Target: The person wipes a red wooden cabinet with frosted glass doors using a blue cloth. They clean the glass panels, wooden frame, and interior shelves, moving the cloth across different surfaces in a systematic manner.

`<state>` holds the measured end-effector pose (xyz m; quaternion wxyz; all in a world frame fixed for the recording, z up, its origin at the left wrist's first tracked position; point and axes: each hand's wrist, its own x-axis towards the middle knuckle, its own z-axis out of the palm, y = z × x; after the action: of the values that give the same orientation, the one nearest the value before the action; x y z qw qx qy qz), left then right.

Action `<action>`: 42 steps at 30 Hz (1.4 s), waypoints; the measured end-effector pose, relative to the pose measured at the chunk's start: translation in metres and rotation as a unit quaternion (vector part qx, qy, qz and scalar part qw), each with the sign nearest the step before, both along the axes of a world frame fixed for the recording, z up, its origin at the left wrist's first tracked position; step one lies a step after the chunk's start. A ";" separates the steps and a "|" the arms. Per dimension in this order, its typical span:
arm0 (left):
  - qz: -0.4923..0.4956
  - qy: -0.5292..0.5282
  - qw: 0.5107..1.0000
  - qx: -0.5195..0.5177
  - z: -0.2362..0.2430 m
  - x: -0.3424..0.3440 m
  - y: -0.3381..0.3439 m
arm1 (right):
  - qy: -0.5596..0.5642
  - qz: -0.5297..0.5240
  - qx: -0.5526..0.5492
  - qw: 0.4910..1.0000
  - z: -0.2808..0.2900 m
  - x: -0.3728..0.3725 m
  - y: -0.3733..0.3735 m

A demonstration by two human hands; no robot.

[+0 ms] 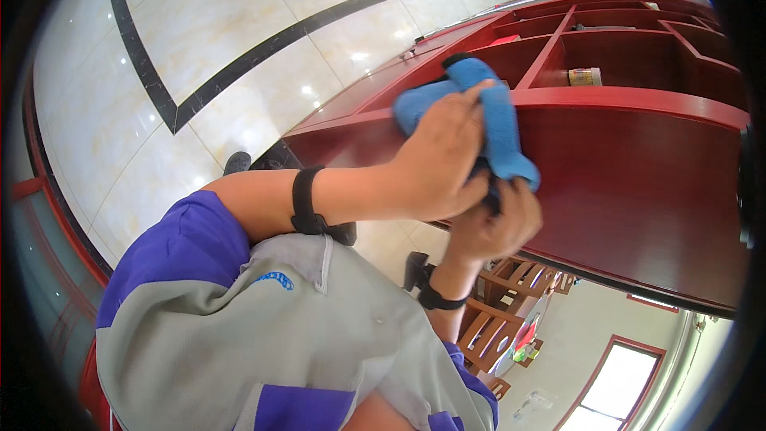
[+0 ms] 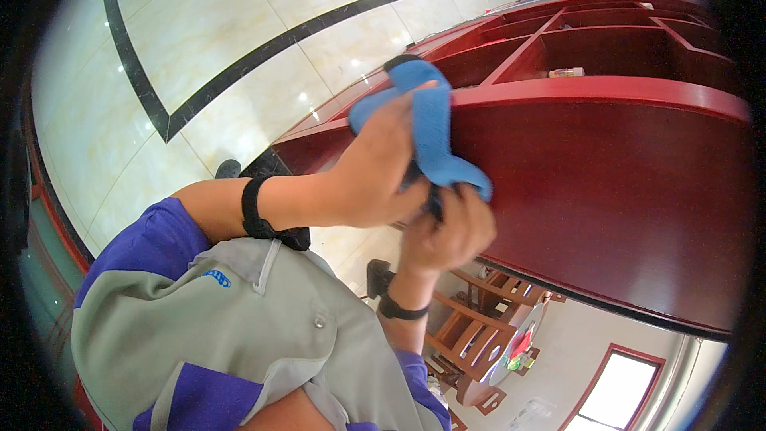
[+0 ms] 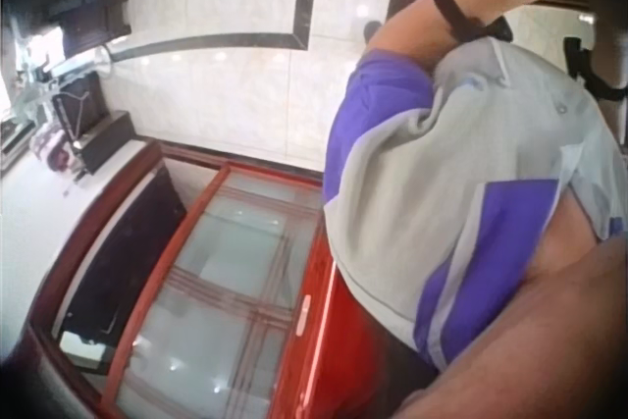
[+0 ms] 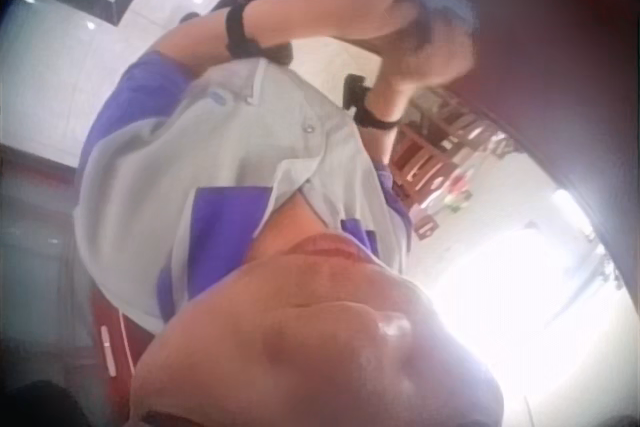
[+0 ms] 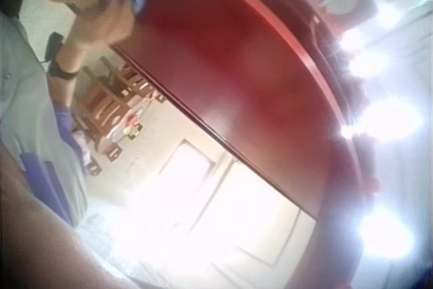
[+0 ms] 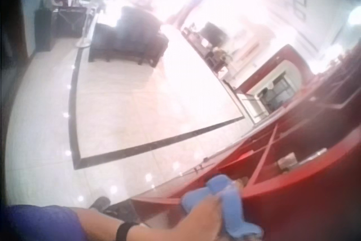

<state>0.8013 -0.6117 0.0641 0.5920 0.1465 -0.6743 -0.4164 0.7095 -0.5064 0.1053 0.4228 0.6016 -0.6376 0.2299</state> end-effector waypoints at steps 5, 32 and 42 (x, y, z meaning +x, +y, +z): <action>0.009 0.052 0.995 -0.089 0.011 -0.010 -0.017 | 0.025 0.003 -0.078 0.997 -0.001 -0.006 -0.022; -0.187 -0.211 0.958 0.056 -0.076 0.022 -0.030 | -0.046 0.175 0.135 0.974 -0.093 -0.006 -0.037; 0.144 -0.087 0.956 -0.238 0.065 -0.014 -0.014 | 0.060 0.028 -0.102 0.993 0.057 -0.030 -0.005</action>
<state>0.7874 -0.6253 0.1292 0.6022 0.1324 -0.7748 -0.1396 0.6800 -0.5116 0.1624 0.5126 0.5857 -0.5673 0.2689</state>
